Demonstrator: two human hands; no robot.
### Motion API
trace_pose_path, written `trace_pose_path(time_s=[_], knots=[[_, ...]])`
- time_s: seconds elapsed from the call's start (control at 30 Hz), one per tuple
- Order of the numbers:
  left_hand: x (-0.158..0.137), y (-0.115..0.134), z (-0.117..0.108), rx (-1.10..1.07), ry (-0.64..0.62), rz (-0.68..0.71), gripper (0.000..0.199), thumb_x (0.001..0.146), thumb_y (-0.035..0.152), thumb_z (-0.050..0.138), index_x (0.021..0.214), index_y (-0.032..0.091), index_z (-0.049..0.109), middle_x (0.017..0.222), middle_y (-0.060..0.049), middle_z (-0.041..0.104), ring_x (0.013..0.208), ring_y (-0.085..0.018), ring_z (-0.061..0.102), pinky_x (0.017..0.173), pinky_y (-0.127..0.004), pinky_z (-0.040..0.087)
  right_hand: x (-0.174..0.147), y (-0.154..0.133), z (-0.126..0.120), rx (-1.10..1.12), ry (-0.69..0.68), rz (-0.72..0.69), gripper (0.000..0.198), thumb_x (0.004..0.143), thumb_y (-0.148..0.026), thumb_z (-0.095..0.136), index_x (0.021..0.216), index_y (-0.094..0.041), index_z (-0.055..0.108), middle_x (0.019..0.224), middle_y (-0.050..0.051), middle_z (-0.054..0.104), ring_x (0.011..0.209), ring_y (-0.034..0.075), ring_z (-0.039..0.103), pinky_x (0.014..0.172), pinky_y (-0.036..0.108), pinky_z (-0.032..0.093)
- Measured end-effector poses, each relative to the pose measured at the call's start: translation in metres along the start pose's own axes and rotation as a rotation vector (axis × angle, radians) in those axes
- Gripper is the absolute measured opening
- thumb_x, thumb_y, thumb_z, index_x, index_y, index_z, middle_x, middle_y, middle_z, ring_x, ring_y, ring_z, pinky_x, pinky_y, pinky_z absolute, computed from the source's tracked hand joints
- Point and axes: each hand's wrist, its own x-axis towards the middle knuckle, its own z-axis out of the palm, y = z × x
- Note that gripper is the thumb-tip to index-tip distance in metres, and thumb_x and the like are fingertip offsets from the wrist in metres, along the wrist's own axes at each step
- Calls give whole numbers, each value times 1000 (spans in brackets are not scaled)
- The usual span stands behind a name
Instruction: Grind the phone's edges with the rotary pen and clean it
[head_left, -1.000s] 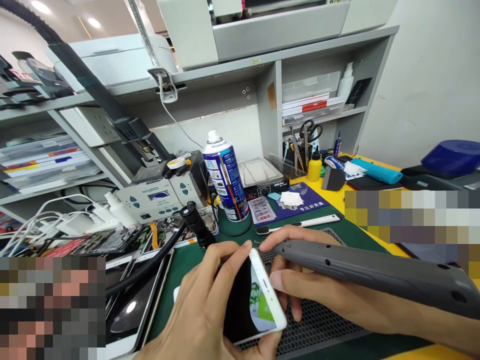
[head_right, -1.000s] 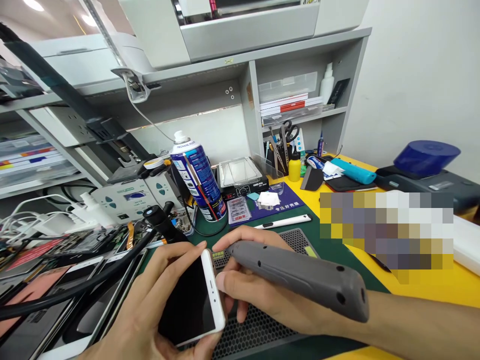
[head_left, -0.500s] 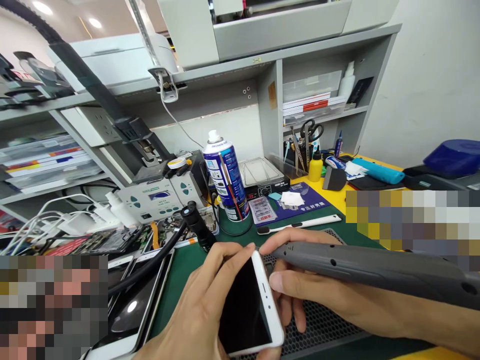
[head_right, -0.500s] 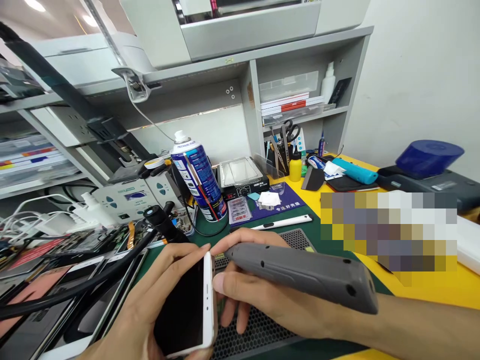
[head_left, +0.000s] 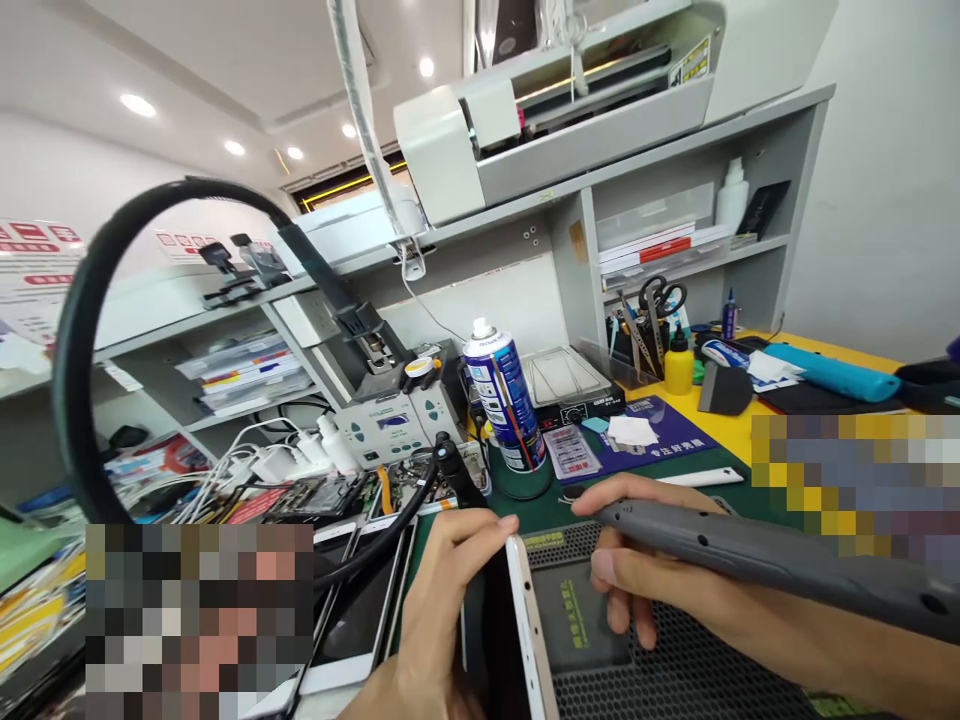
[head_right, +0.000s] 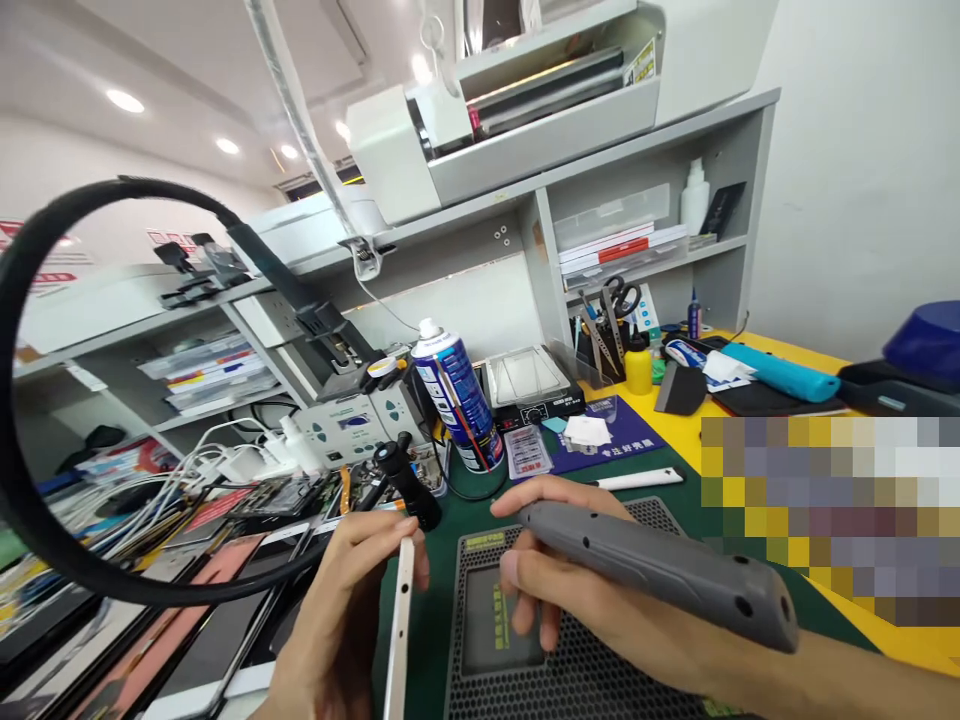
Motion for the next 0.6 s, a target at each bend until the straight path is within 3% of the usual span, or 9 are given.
trace_pose_path(time_s=[0.3, 0.5, 0.6], knots=[[-1, 5, 1, 44, 104, 42, 76, 89, 75, 45, 141, 20, 48, 108, -12, 53, 88, -27, 63, 68, -38, 52, 4, 3, 0, -37, -9, 28, 46, 93, -49, 64, 128, -21, 51, 72, 2, 74, 65, 17, 67, 64, 30, 56], [1, 3, 2, 50, 123, 49, 93, 71, 82, 64, 141, 22, 48, 107, -10, 54, 88, -27, 62, 68, -37, 50, 3, 0, 1, -39, -19, 31, 46, 92, -49, 64, 126, -21, 51, 70, 2, 73, 64, 18, 67, 63, 30, 56], [0, 4, 3, 60, 121, 39, 86, 76, 79, 60, 140, 23, 48, 107, -9, 52, 87, -26, 62, 67, -36, 50, 2, -2, 1, -23, -20, 47, 46, 90, -49, 65, 124, -21, 52, 69, 1, 72, 63, 17, 66, 62, 29, 55]])
